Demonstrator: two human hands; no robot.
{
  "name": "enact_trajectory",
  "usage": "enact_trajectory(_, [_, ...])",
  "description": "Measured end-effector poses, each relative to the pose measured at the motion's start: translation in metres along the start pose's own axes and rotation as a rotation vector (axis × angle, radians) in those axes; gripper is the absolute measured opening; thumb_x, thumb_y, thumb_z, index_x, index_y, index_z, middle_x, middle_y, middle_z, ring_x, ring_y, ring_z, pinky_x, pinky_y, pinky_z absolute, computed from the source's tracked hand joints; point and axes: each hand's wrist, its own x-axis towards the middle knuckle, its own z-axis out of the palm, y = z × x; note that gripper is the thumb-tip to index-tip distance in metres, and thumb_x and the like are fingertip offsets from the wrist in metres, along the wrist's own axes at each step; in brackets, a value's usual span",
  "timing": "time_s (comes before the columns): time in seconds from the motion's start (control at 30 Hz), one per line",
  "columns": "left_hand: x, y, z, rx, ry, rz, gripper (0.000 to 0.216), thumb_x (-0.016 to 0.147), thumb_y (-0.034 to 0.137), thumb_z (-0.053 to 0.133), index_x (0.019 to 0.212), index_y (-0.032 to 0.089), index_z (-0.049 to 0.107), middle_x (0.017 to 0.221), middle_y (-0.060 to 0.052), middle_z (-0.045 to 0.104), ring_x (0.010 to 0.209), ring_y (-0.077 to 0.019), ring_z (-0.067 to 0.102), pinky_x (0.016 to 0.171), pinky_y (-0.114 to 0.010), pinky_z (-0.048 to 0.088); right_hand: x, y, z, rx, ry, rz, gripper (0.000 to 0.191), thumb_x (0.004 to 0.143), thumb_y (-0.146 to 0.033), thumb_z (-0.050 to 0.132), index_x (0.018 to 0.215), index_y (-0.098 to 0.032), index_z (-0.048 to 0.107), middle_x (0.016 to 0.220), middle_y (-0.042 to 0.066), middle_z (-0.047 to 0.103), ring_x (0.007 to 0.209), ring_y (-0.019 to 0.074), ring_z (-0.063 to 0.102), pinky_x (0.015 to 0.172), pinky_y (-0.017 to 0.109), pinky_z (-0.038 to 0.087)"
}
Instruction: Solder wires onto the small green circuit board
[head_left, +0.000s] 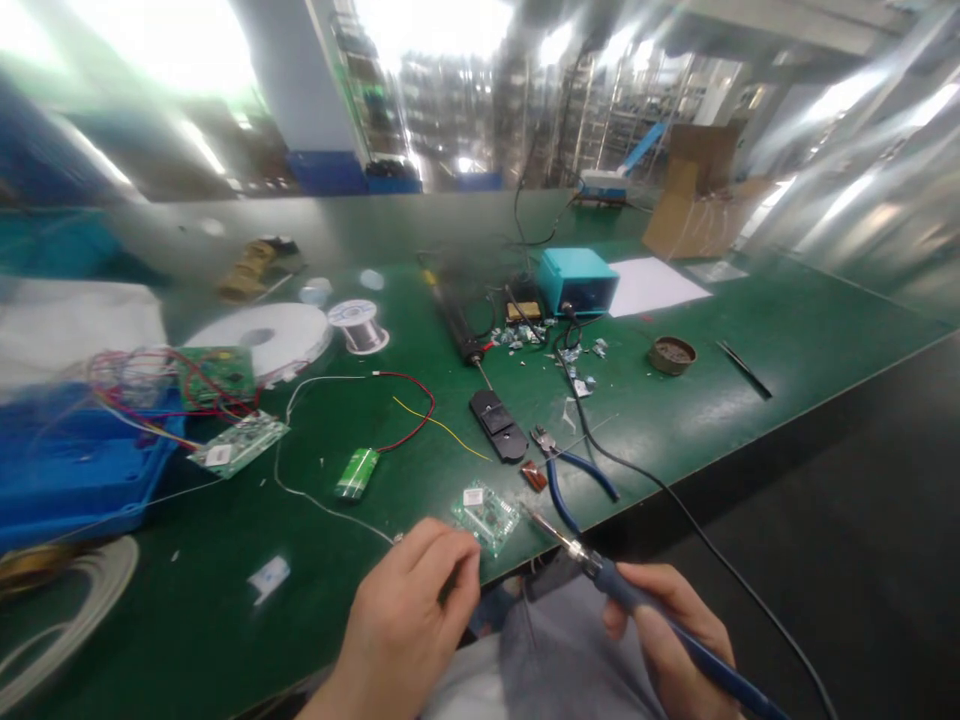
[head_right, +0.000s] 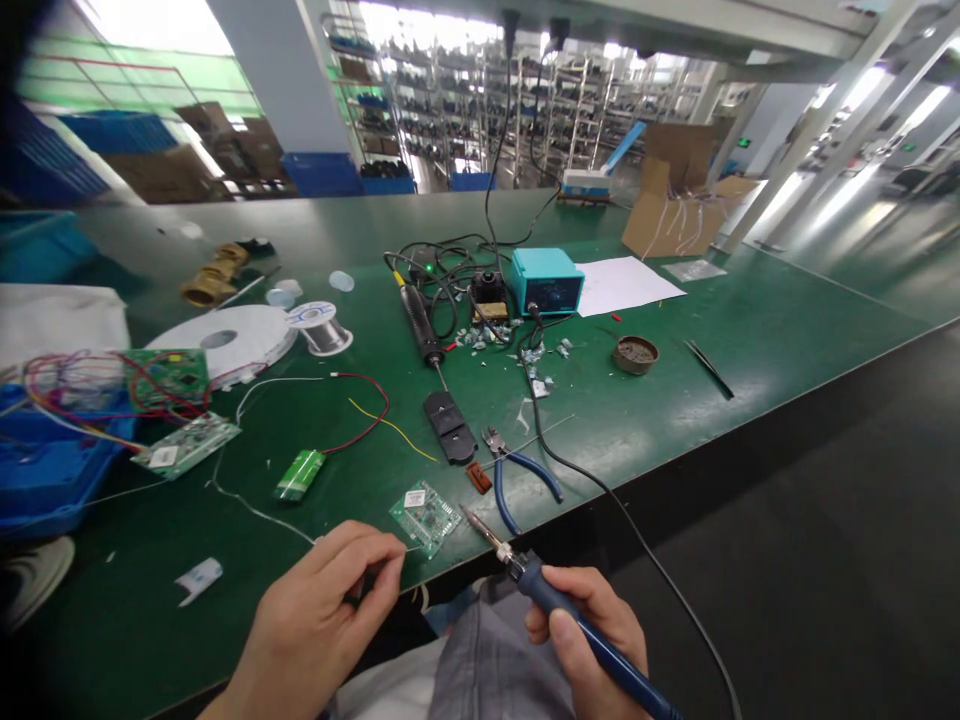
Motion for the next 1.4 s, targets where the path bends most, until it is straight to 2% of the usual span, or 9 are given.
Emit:
enact_trajectory(0.17, [0.006, 0.002, 0.008, 0.028, 0.024, 0.003, 0.010, 0.086, 0.011, 0.054, 0.088, 0.018, 0.059, 0.087, -0.001, 0.057, 0.073, -0.0096, 0.055, 0.067, -0.020, 0.045, -0.006, 0.004, 0.002, 0.012, 0.030, 0.053, 0.027, 0.083, -0.040, 0.058, 0.100, -0.020, 0.064, 0.068, 0.003, 0.064, 0.060, 0.0159, 0.061, 0.055, 0.025, 0.053])
enact_trajectory(0.4, [0.004, -0.004, 0.020, 0.141, 0.066, 0.108, 0.013, 0.082, 0.007, 0.057, 0.090, 0.018, 0.060, 0.087, -0.002, 0.059, 0.080, -0.0132, 0.055, 0.075, -0.025, 0.044, -0.002, 0.004, 0.001, 0.028, -0.001, 0.012, 0.025, 0.083, -0.039, 0.057, 0.099, -0.022, 0.064, 0.067, 0.001, 0.065, 0.058, 0.0142, 0.062, 0.054, 0.022, 0.052])
enact_trajectory(0.83, [0.006, -0.005, 0.026, 0.144, 0.042, 0.090, 0.012, 0.083, 0.008, 0.055, 0.088, 0.018, 0.061, 0.086, -0.003, 0.060, 0.079, -0.0151, 0.056, 0.074, -0.028, 0.045, 0.000, -0.001, 0.000, -0.025, -0.047, 0.034, 0.025, 0.084, -0.041, 0.055, 0.098, -0.022, 0.064, 0.068, 0.002, 0.067, 0.058, 0.0152, 0.063, 0.054, 0.023, 0.051])
enact_trajectory(1.2, [0.005, -0.009, 0.032, 0.172, 0.002, 0.116, 0.012, 0.086, 0.009, 0.054, 0.091, 0.018, 0.059, 0.089, -0.003, 0.058, 0.081, -0.0159, 0.052, 0.078, -0.030, 0.043, 0.000, -0.001, 0.003, 0.005, -0.038, 0.048, 0.021, 0.084, -0.038, 0.056, 0.099, -0.025, 0.064, 0.067, 0.000, 0.066, 0.059, 0.0118, 0.062, 0.056, 0.019, 0.049])
enact_trajectory(1.3, [0.005, -0.010, 0.033, 0.189, -0.022, 0.134, 0.014, 0.085, 0.007, 0.054, 0.093, 0.018, 0.059, 0.091, -0.003, 0.058, 0.082, -0.0162, 0.052, 0.079, -0.031, 0.043, 0.001, -0.001, 0.001, -0.015, -0.057, 0.027, 0.021, 0.084, -0.037, 0.055, 0.100, -0.025, 0.063, 0.068, 0.000, 0.066, 0.059, 0.0124, 0.063, 0.056, 0.020, 0.050])
enact_trajectory(1.4, [0.005, -0.010, 0.032, 0.185, -0.021, 0.128, 0.015, 0.085, 0.007, 0.054, 0.095, 0.018, 0.059, 0.093, -0.004, 0.058, 0.085, -0.0164, 0.052, 0.081, -0.031, 0.043, 0.004, -0.005, -0.003, -0.051, -0.135, -0.009, 0.021, 0.086, -0.033, 0.054, 0.103, -0.023, 0.062, 0.069, 0.001, 0.067, 0.060, 0.0139, 0.064, 0.057, 0.021, 0.052])
